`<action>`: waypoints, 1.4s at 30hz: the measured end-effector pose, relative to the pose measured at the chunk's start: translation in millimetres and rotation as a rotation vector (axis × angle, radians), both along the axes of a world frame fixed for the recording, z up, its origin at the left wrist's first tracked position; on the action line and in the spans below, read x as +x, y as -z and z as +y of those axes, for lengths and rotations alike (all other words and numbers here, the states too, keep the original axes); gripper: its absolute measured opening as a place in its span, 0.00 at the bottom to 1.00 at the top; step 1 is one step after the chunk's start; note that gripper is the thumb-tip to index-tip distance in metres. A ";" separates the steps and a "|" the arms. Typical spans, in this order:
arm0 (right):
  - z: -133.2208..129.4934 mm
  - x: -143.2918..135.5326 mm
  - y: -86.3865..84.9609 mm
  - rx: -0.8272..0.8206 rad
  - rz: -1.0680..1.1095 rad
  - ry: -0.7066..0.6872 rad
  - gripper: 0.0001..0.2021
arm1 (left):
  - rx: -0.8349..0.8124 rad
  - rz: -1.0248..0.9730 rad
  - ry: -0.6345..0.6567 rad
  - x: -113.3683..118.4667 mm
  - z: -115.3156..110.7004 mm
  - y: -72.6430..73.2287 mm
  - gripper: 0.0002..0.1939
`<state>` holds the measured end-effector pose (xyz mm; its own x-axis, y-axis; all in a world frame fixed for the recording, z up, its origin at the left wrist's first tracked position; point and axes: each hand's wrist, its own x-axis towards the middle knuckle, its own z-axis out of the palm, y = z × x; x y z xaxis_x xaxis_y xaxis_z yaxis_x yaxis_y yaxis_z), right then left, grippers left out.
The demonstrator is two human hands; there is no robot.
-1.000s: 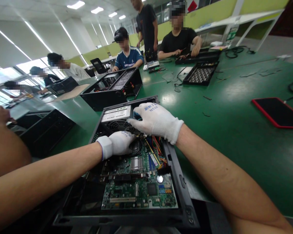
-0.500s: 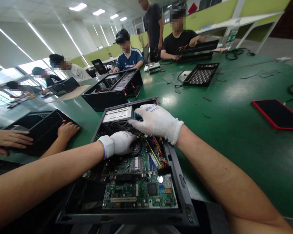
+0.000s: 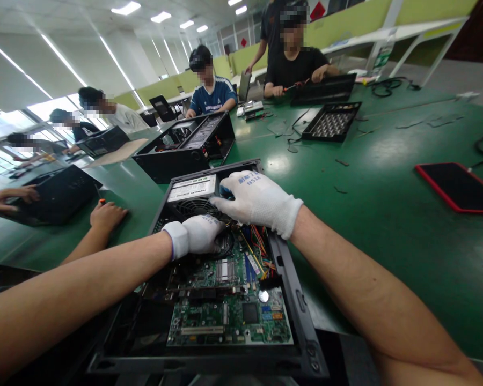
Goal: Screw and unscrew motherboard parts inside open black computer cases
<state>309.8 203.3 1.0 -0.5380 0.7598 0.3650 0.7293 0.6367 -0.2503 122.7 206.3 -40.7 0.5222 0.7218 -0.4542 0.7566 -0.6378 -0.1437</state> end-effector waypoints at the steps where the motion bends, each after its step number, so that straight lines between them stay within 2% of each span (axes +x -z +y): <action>1: 0.3 0.1 0.5 0.003 0.001 -0.003 0.22 | 0.002 0.004 0.000 0.0 0.2 0.2 0.26; 16: 1.2 0.9 2.5 0.047 -0.019 -0.020 0.22 | 0.005 0.031 -0.013 0.5 -0.2 0.8 0.24; 21: 1.4 0.1 2.6 0.046 -0.018 -0.016 0.22 | 0.012 0.032 0.008 0.5 2.5 5.9 0.31; 34: 1.2 -0.3 -0.4 -0.002 -0.010 -0.006 0.21 | -0.041 0.078 0.052 4.1 2.6 4.2 0.31; 42: -0.8 -0.1 -1.1 -0.042 0.052 0.015 0.20 | -0.087 0.040 -0.005 4.6 2.4 -3.9 0.42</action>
